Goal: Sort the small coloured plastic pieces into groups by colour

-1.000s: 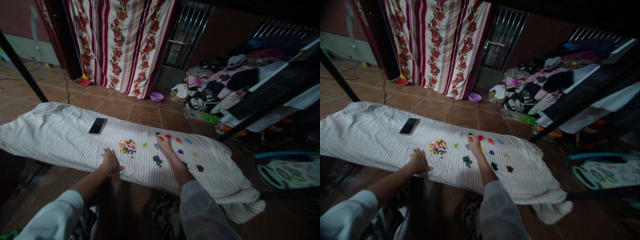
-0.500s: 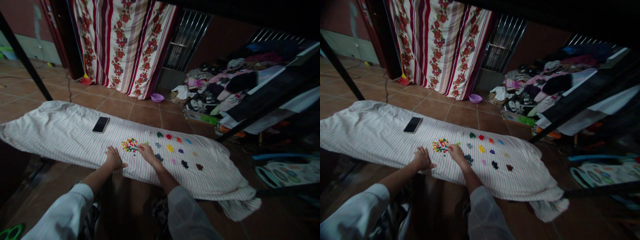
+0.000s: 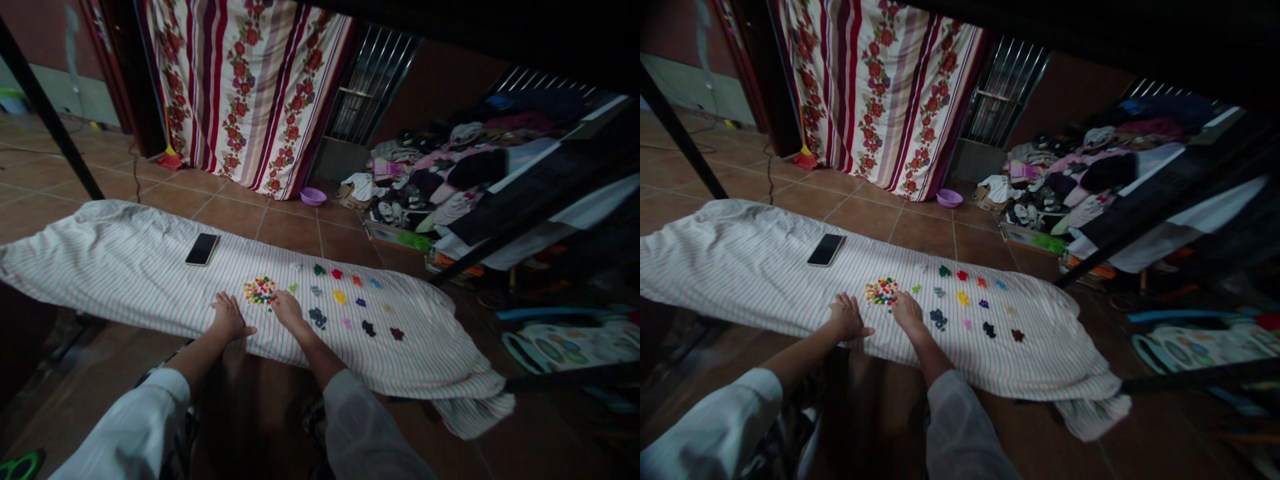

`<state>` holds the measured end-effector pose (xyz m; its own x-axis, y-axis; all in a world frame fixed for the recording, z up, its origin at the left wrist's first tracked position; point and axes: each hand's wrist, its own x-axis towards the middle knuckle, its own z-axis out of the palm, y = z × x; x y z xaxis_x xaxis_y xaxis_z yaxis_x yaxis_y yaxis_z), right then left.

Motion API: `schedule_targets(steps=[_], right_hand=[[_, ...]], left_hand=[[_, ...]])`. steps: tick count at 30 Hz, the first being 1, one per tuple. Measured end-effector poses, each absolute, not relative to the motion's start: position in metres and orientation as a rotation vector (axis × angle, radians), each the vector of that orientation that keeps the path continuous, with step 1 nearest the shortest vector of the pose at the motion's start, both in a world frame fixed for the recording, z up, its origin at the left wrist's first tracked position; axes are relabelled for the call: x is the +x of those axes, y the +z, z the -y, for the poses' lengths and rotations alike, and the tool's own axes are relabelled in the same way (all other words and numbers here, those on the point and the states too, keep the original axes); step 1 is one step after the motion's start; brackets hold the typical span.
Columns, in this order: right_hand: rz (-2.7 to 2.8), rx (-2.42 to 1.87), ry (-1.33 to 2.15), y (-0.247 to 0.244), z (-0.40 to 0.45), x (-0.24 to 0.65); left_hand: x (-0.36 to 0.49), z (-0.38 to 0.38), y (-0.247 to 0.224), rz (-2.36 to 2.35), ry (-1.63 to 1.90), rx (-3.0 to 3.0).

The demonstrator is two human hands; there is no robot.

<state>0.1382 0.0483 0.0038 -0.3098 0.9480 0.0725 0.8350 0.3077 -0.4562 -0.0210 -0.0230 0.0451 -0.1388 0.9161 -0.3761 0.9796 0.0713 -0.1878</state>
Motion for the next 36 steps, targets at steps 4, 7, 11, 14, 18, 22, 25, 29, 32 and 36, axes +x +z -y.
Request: schedule_targets(steps=[4, 7, 11, 14, 18, 22, 25, 29, 32, 36], right_hand=[[2.241, -1.629, 0.516, 0.001, -0.046, 0.138], [2.231, -1.642, 0.513, 0.0, -0.043, 0.138], [2.207, -1.593, 0.482, -0.004, -0.037, 0.14], [2.151, -1.551, 0.496, -0.007, -0.032, 0.144], [2.086, -1.468, 0.556, -0.01, -0.029, 0.148], [2.011, -1.426, 0.583, -0.013, -0.028, 0.15], [1.936, -1.404, 0.614, -0.016, -0.028, 0.151], [1.884, -1.398, 0.627, -0.019, -0.027, 0.152], [1.883, -1.397, 0.599, -0.02, -0.026, 0.153], [1.851, -1.408, 0.592, -0.021, -0.027, 0.153]], left_hand=[[-0.022, 0.023, 0.043, -2.186, -0.559, 1.946], [-0.022, 0.022, 0.041, -2.19, -0.521, 1.942], [-0.021, 0.023, 0.046, -2.178, -0.564, 1.935], [-0.021, 0.024, 0.051, -2.166, -0.548, 1.929], [-0.022, 0.025, 0.051, -2.168, -0.533, 1.941], [-0.022, 0.024, 0.048, -2.177, -0.506, 1.926], [-0.021, 0.024, 0.05, -2.179, -0.52, 1.922], [-0.019, 0.025, 0.053, -2.187, -0.573, 1.923], [-0.019, 0.024, 0.052, -2.186, -0.567, 1.914], [-0.021, 0.021, 0.047, -2.202, -0.567, 1.902]])
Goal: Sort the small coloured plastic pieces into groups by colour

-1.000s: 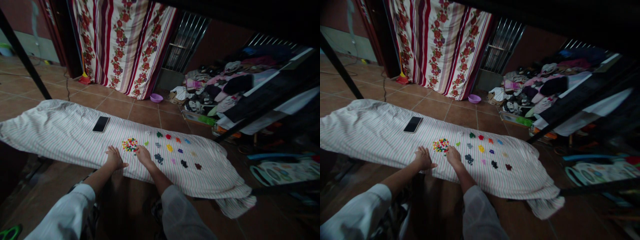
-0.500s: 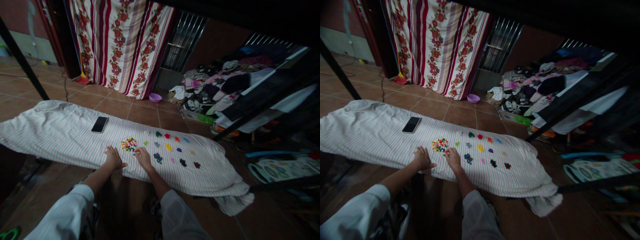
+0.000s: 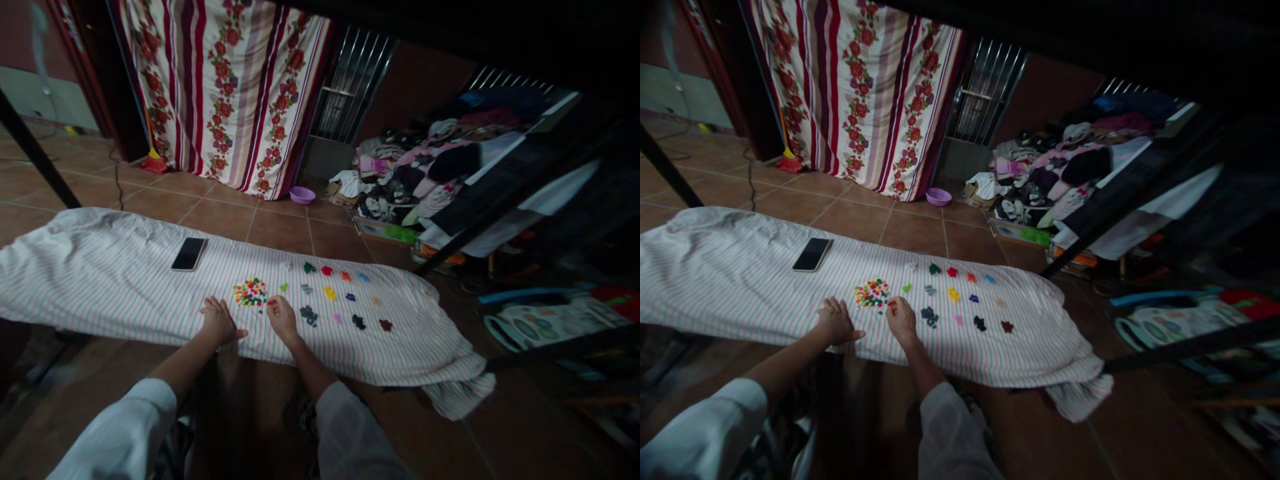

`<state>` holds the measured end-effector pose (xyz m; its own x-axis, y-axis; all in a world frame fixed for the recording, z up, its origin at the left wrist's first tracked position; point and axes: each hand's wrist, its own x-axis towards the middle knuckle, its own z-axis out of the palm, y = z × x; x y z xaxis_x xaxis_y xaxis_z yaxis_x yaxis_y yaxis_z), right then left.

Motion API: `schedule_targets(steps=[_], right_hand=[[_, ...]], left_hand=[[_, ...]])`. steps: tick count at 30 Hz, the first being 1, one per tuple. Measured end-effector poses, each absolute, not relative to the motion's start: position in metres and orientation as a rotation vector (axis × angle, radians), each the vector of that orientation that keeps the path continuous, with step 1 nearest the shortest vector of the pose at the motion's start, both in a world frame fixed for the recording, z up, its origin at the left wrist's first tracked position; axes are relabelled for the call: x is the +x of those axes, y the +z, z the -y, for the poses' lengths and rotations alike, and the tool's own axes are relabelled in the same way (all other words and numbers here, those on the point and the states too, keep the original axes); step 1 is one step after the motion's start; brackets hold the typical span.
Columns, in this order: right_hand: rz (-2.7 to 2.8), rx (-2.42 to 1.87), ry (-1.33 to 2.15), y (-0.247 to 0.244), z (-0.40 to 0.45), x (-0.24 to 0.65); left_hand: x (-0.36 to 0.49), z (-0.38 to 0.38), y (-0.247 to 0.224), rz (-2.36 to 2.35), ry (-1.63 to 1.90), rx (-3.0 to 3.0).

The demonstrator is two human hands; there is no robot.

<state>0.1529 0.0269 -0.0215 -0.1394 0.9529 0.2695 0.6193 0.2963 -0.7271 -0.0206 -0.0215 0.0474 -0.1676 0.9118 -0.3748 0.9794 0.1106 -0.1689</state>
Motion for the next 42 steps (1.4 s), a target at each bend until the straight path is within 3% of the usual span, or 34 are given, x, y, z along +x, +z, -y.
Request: schedule_targets(steps=[22, 42], right_hand=[[1.616, -1.405, 0.684, -0.014, -0.053, 0.194], [1.387, -1.573, 0.44, -0.009, -0.108, 0.291]], left_hand=[[-0.019, 0.021, 0.05, -2.179, -0.677, 1.91], [-0.02, 0.021, 0.044, -2.191, -0.658, 1.959]])
